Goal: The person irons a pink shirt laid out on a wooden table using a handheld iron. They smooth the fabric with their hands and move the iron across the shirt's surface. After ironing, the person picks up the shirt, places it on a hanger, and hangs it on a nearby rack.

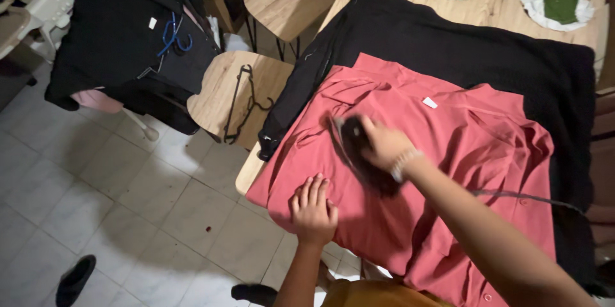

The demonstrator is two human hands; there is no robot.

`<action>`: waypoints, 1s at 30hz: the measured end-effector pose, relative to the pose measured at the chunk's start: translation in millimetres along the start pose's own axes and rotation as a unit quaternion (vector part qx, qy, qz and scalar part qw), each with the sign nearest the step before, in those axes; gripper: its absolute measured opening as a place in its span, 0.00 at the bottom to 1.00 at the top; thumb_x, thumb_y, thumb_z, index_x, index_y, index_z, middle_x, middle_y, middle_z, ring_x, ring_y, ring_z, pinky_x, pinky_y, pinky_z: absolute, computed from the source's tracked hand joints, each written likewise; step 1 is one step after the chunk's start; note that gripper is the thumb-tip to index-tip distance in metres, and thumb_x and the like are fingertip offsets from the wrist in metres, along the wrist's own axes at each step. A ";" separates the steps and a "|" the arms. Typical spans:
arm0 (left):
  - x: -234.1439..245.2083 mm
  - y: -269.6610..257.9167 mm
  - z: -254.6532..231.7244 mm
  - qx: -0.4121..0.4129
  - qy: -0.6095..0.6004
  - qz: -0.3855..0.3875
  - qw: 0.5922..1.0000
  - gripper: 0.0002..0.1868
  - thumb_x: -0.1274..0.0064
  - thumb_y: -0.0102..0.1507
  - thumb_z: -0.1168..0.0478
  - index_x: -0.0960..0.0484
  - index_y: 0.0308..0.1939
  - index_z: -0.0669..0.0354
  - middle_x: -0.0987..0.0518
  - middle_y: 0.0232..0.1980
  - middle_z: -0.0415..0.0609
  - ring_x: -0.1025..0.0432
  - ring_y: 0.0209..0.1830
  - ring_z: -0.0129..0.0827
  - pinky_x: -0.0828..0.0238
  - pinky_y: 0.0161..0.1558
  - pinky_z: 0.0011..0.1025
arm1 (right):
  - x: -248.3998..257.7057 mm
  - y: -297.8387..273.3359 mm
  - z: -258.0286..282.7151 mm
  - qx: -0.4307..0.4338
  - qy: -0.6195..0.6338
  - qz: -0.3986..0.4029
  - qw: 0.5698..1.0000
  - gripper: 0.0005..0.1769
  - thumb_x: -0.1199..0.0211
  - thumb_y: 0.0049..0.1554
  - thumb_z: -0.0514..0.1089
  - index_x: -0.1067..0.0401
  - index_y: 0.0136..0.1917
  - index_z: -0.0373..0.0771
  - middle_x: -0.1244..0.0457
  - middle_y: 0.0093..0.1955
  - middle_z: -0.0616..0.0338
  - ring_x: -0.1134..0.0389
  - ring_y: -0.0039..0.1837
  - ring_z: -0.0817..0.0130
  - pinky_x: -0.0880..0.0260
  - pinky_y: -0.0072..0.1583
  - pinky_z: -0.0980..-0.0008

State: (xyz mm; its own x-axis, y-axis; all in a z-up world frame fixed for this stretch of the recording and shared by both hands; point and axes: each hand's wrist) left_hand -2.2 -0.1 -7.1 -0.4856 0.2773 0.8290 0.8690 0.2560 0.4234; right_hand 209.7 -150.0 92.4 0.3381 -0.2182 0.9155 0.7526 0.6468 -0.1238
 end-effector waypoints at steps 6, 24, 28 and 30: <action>2.2 1.0 0.1 0.017 -0.007 0.008 1.000 0.26 0.51 0.59 0.57 0.24 0.60 0.60 0.27 0.69 0.52 0.36 0.71 0.46 0.44 0.67 0.50 | 5.9 -113.2 10.2 0.008 0.006 0.065 0.998 0.48 0.35 0.48 0.47 0.52 0.78 0.48 0.35 0.54 0.46 0.28 0.47 0.46 0.28 0.49 0.49; 27.2 -164.9 81.1 0.203 -0.009 -0.141 0.969 0.23 0.46 0.57 0.66 0.25 0.56 0.63 0.26 0.59 0.59 0.33 0.61 0.57 0.39 0.62 0.52 | -1.0 42.2 51.2 0.064 -0.032 0.020 0.997 0.49 0.35 0.49 0.48 0.52 0.79 0.48 0.36 0.59 0.40 0.29 0.49 0.41 0.29 0.51 0.45; 22.6 -210.9 100.4 0.209 0.031 -0.154 0.965 0.20 0.46 0.53 0.67 0.23 0.51 0.60 0.23 0.53 0.57 0.29 0.55 0.55 0.35 0.57 0.50 | -7.8 74.9 56.1 0.092 -0.016 -0.020 0.995 0.45 0.35 0.50 0.47 0.48 0.78 0.47 0.35 0.60 0.41 0.29 0.56 0.41 0.28 0.55 0.48; 14.2 -223.5 106.3 0.207 0.031 -0.166 0.964 0.19 0.47 0.53 0.67 0.22 0.49 0.59 0.23 0.51 0.56 0.28 0.53 0.54 0.35 0.56 0.49 | -8.0 75.9 57.4 0.082 -0.016 -0.011 0.996 0.47 0.35 0.49 0.48 0.50 0.78 0.48 0.35 0.61 0.42 0.29 0.56 0.42 0.28 0.55 0.48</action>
State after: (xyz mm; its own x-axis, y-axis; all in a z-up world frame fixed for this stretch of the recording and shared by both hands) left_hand -213.4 45.0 -128.8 -0.7124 0.0647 0.6988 0.5487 0.6722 0.4971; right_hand 231.7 -57.3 97.7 0.3025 -0.2117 0.9294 0.6559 0.7537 -0.0418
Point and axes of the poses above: each hand's wrist, its own y-axis towards the middle knuckle, its own x-axis out of the back of the hand, z = x × y
